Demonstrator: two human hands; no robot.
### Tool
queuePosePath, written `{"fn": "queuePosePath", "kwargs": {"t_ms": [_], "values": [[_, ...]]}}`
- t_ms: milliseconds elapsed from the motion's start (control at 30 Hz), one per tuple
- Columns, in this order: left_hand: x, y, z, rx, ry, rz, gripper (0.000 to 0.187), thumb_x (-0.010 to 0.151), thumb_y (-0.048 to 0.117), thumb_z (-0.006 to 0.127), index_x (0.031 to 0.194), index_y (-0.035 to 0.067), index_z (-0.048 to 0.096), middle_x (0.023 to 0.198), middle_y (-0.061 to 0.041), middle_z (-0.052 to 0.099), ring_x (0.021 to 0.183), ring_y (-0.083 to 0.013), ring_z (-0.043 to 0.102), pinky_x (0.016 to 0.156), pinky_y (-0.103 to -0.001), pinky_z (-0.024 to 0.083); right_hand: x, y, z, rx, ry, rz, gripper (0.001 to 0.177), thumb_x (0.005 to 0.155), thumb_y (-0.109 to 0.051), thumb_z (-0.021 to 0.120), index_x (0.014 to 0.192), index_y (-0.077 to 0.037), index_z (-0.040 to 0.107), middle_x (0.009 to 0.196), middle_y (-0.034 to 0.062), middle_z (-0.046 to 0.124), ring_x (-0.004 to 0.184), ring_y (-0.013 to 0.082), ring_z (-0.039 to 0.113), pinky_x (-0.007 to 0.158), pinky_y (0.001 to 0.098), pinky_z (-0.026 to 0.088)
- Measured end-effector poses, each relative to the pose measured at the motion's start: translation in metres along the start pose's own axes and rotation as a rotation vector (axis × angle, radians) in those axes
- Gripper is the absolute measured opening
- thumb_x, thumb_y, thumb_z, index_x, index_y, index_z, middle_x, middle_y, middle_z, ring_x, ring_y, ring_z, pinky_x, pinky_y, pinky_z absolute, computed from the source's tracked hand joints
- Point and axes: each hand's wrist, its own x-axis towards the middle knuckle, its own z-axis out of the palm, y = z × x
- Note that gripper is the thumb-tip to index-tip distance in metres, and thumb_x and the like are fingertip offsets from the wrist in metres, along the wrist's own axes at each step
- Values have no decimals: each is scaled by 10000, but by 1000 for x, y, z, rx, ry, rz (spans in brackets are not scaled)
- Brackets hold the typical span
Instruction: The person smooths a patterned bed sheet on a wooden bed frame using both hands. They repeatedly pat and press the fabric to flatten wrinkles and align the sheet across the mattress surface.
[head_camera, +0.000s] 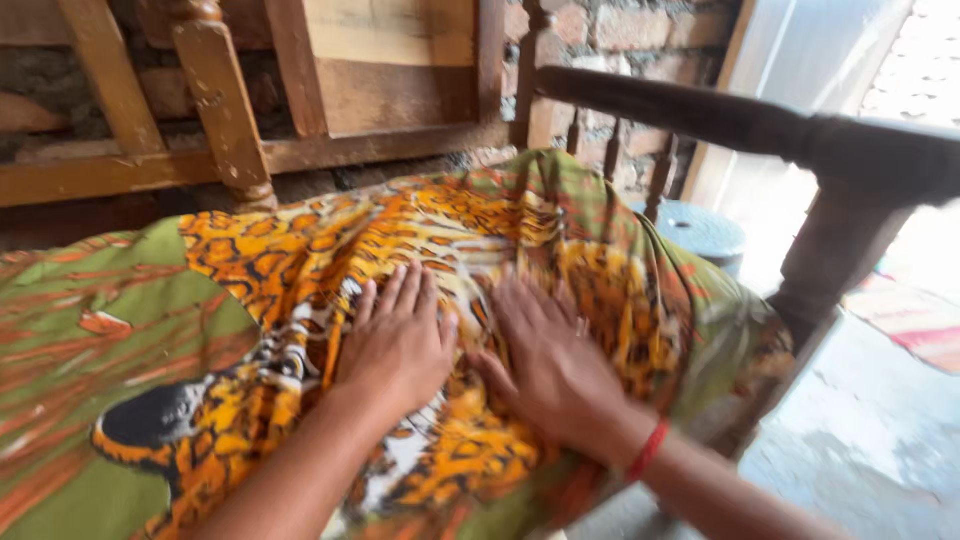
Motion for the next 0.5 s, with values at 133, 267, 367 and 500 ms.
{"fn": "queuePosePath", "kwargs": {"t_ms": [133,267,367,500], "values": [[2,-1,2,33,36,18,702,1045,455,218,1588,13,162,1684,-120,128,1556,-247,110,1245,-461,61,11,12,-8,-131,-243,5,705,970,-478,622,1401,53,448,1559,299,328,1467,448,254,1139,579,161],[-4,-1,7,29,27,-41,709,1028,477,291,1592,57,196,1688,-96,166,1568,-229,124,1260,-465,64,-23,1,-10,114,236,19,664,1035,-422,562,1485,57,465,1590,276,431,1533,396,339,1249,518,218],[-1,3,9,15,29,-41,717,1017,467,315,1590,60,175,1684,-100,147,1553,-244,114,1243,-472,50,-45,-1,-11,-69,2,14,730,966,-469,612,1444,64,465,1555,295,407,1481,416,318,1187,522,224],[-9,5,8,17,12,-84,725,1010,471,337,1591,68,173,1687,-92,138,1561,-244,94,1239,-484,40,-37,3,-27,-113,166,94,670,991,-432,585,1448,48,488,1576,257,437,1511,397,322,1221,550,177]]}}
